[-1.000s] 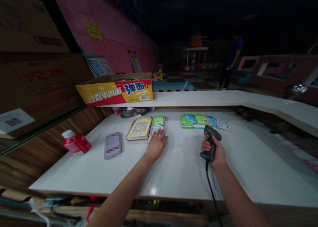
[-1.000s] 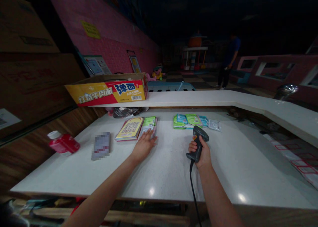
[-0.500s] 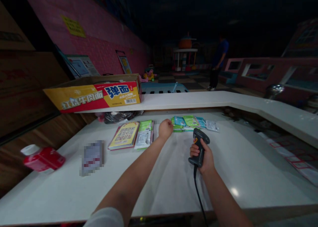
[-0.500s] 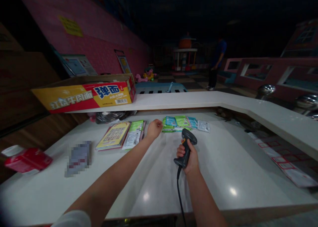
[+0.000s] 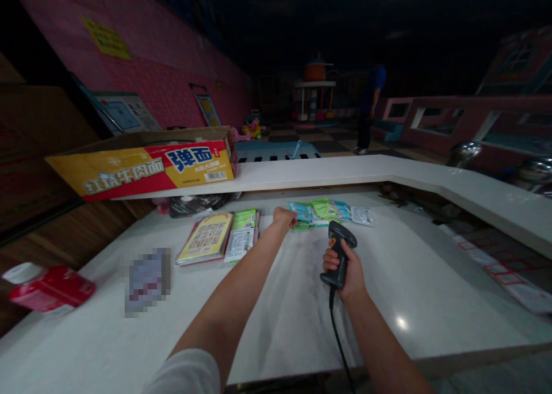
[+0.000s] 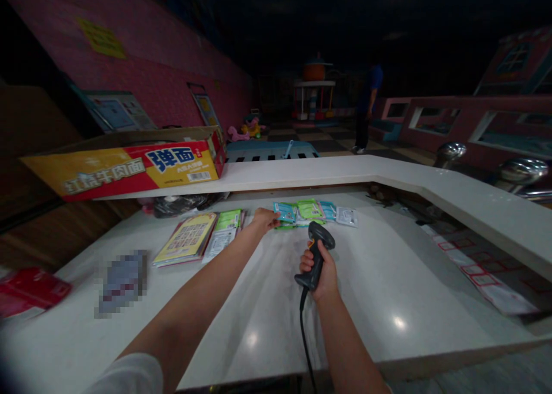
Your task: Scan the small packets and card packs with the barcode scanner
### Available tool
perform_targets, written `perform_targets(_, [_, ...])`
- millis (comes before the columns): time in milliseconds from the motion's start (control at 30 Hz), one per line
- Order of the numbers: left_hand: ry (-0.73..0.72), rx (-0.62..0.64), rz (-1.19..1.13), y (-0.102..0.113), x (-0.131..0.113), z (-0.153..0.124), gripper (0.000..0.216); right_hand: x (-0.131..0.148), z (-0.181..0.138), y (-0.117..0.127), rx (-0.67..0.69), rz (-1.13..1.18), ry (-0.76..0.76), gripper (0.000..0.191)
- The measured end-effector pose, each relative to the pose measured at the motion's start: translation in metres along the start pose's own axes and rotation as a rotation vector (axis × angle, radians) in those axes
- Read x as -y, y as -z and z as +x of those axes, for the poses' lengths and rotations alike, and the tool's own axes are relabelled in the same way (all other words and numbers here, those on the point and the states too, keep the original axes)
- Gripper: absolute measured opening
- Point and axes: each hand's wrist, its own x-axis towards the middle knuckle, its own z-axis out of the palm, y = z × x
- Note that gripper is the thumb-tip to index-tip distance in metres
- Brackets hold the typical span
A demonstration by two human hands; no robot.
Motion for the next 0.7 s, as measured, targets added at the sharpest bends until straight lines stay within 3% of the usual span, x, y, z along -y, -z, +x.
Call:
perform_targets(133, [-0.019, 0.072, -0.149, 0.041, 0.039, -0.037, 0.023, 0.001, -0.002, -0.001, -0.024, -0.002, 0.0, 0.021])
perform_targets(200, [-0.134, 0.14, -0.287, 0.063, 0.067, -0.057, 0.022, 0.001, -0.003, -0.003, -0.044, 0.0, 0.004, 0.02])
perform_targets(300, [-0.293, 0.164, -0.285, 0.087, 0.103, -0.078, 0.027, -0.001, -0.005, -0.005, -0.069, -0.019, -0.005, 0.019])
perform_targets(400, [-0.338, 0.127, -0.312, 0.093, 0.119, -0.084, 0.034, -0.004, -0.007, -0.007, -0.071, -0.079, -0.043, 0.018])
perform_targets(533, [-0.373, 0.086, -0.317, 0.09, 0.118, -0.083, 0.027, -0.006, -0.012, -0.015, -0.1, -0.222, -0.046, 0.021])
perform_targets(700, [-0.385, 0.075, -0.281, 0.088, 0.118, -0.081, 0.017, -0.015, -0.031, -0.029, -0.211, -0.572, -0.064, 0.03])
